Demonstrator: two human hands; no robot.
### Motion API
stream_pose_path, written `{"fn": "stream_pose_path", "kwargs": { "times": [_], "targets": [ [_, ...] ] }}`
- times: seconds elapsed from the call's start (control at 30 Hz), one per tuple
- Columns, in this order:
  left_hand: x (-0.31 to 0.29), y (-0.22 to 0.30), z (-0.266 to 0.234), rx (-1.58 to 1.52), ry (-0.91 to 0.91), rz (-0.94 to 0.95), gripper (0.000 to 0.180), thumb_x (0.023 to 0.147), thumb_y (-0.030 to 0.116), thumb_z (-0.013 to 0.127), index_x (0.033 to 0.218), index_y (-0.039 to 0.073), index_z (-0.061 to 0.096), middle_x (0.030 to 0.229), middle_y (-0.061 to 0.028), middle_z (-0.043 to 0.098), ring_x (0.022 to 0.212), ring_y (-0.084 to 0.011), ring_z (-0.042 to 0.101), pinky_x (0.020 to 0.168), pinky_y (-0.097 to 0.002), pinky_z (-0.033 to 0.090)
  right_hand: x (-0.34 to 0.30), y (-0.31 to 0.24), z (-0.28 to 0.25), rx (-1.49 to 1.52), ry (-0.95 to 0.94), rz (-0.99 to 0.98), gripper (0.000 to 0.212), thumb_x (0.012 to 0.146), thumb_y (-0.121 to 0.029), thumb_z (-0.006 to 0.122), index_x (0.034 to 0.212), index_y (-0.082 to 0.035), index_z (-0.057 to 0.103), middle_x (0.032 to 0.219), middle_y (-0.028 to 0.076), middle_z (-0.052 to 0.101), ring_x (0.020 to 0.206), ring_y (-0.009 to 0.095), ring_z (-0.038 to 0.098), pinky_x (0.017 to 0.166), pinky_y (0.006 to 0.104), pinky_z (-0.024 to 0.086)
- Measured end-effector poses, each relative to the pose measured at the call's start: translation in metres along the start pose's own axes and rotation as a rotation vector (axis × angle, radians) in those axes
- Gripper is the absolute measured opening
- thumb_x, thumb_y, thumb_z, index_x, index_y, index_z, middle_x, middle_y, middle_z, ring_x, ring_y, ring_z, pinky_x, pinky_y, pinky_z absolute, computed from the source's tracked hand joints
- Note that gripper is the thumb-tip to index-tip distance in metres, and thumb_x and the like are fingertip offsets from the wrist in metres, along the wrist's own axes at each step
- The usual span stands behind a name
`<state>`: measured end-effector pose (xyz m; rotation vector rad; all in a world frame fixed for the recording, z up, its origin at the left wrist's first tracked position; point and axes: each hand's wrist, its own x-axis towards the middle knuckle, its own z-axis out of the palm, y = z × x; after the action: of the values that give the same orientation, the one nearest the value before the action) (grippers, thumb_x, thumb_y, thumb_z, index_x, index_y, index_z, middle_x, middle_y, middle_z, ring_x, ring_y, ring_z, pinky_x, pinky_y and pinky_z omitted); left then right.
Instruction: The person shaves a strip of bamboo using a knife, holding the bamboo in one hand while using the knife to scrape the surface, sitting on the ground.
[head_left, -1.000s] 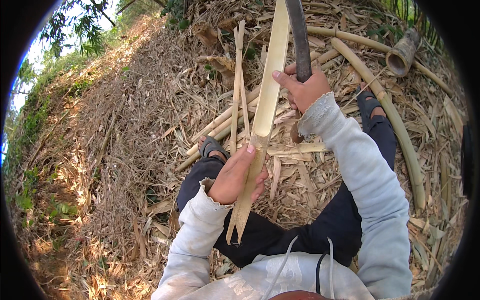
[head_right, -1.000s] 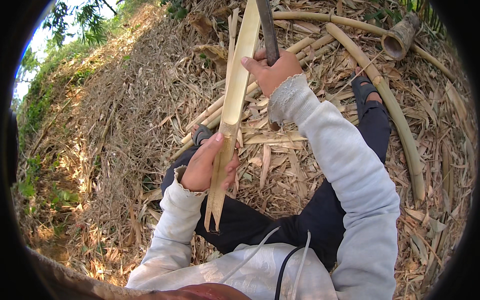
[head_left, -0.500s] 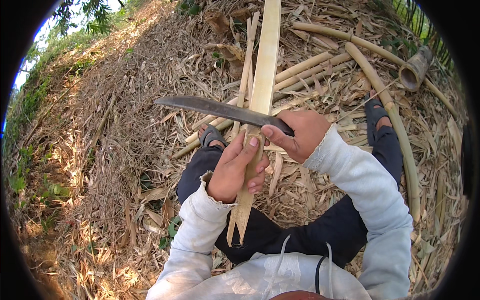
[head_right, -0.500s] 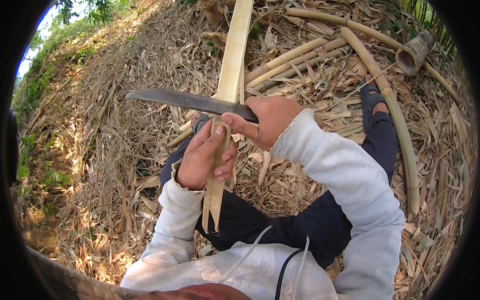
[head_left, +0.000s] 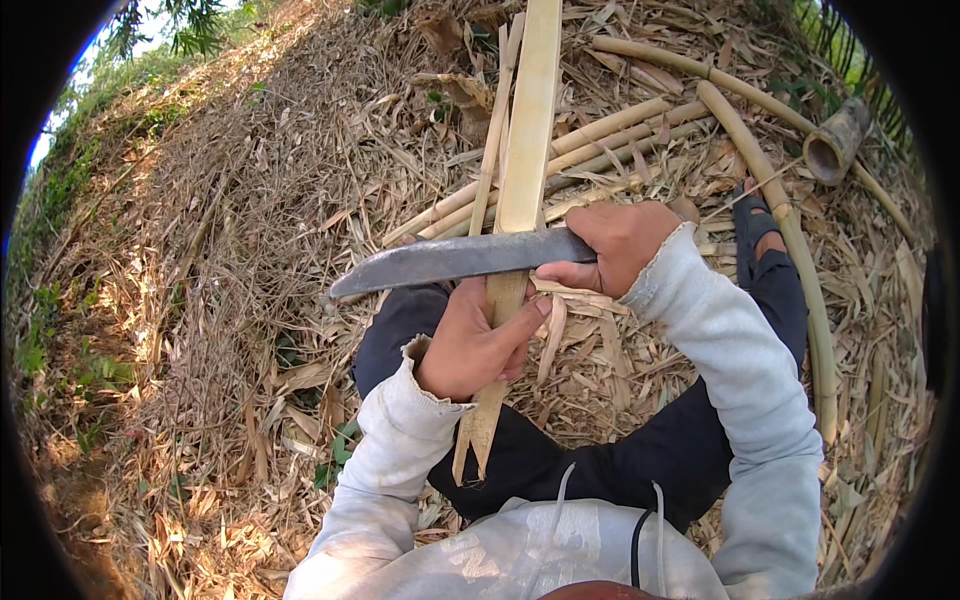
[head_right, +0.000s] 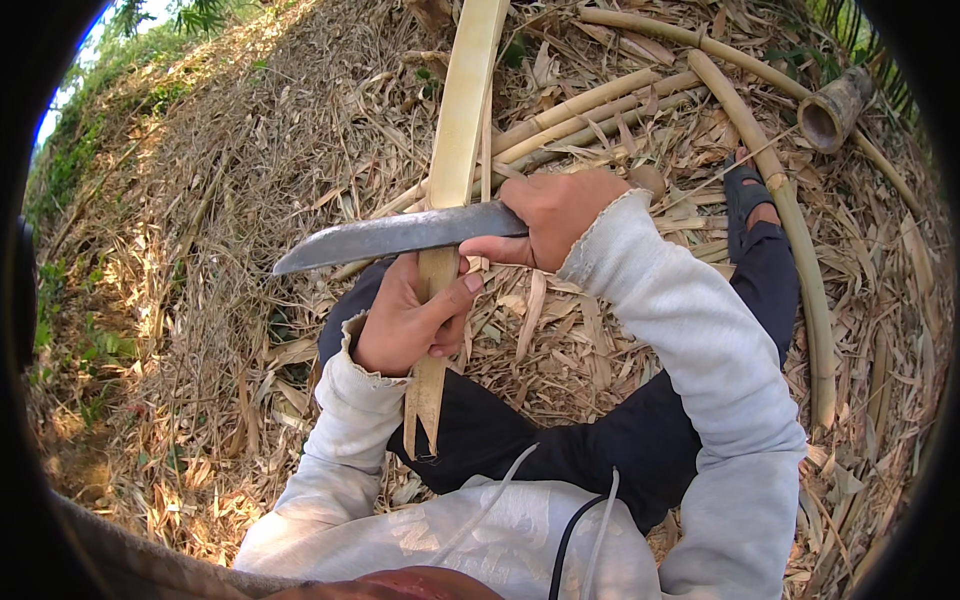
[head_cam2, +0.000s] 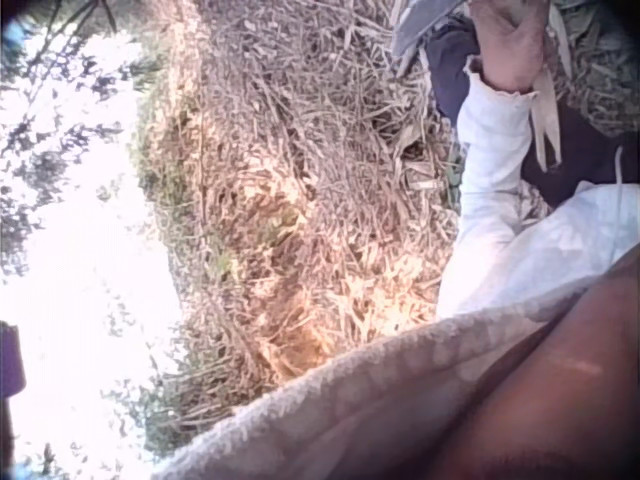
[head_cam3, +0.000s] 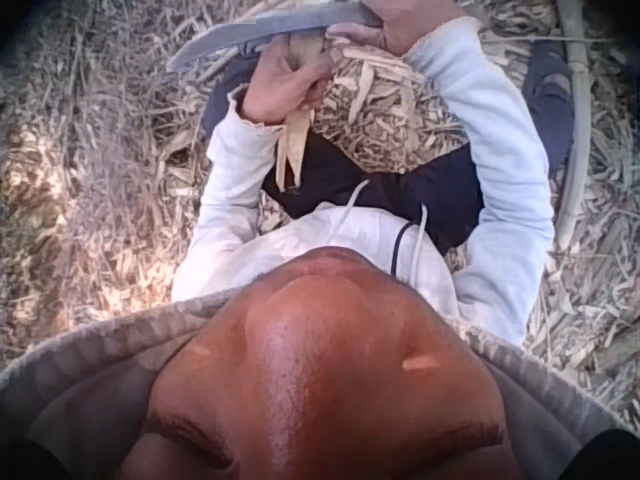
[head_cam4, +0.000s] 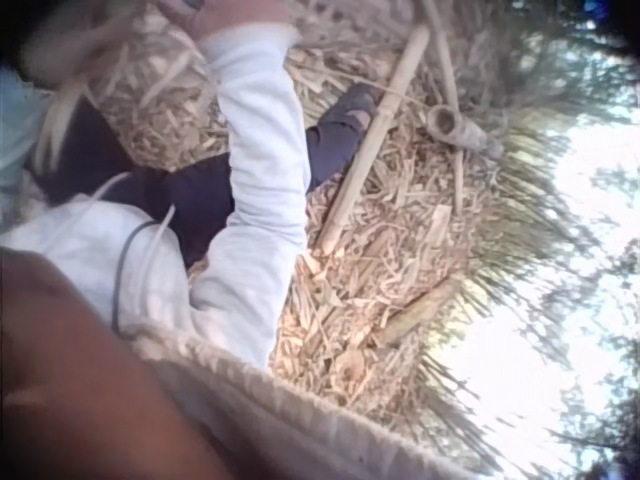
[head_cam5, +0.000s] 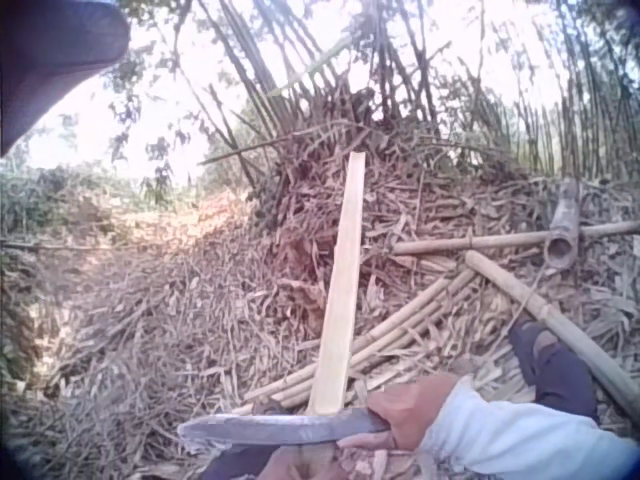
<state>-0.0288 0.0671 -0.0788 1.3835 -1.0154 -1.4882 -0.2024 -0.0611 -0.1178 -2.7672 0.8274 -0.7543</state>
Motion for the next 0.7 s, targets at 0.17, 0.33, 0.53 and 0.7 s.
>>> {"fn": "stream_pose_path", "kwargs": {
  "times": [0.17, 0.33, 0.53, 0.7],
  "targets": [
    [0.002, -0.004, -0.002, 0.059, 0.026, -0.04, 0.023, 0.093, 0.008, 0.06, 0.103, 0.006, 0.039, 0.054, 0.0018, 0.039, 0.037, -0.0072, 0.032, 0.035, -0.0254, 0.026, 0.004, 0.001, -0.006, -0.032, -0.047, -0.007, 0.06, 0.08, -0.065, 0.061, 0.075, -0.006, 0.055, 0.068, 0.011, 0.06, 0.06, 0.032, 0.062, 0.052, 0.0415, 0.049],
    [-0.001, 0.002, -0.001, -0.001, 0.015, -0.032, 0.023, 0.092, 0.005, 0.059, 0.103, 0.007, 0.039, 0.053, 0.0014, 0.039, 0.036, -0.0075, 0.031, 0.035, -0.0255, 0.027, 0.005, 0.009, -0.012, -0.066, -0.026, 0.013, 0.061, 0.079, -0.066, 0.061, 0.076, -0.005, 0.055, 0.068, 0.011, 0.058, 0.062, 0.033, 0.062, 0.054, 0.0421, 0.049],
    [-0.007, 0.001, 0.001, 0.026, 0.025, -0.016, 0.021, 0.092, 0.003, 0.057, 0.101, 0.007, 0.039, 0.053, 0.0003, 0.039, 0.036, -0.0079, 0.032, 0.034, -0.0257, 0.027, 0.002, 0.02, -0.013, -0.136, 0.035, -0.005, 0.063, 0.08, -0.067, 0.059, 0.077, -0.004, 0.055, 0.066, 0.012, 0.058, 0.064, 0.033, 0.062, 0.056, 0.0417, 0.049],
    [-0.025, -0.007, -0.009, -0.091, -0.085, -0.097, 0.019, 0.093, 0.003, 0.058, 0.099, 0.008, 0.041, 0.054, 0.0, 0.04, 0.035, -0.0078, 0.033, 0.033, -0.025, 0.026, 0.004, 0.1, -0.042, -0.005, 0.265, 0.585, 0.079, 0.087, -0.077, 0.035, 0.074, -0.004, 0.062, 0.07, 0.012, 0.065, 0.064, 0.034, 0.064, 0.063, 0.041, 0.052]
  ]
}}
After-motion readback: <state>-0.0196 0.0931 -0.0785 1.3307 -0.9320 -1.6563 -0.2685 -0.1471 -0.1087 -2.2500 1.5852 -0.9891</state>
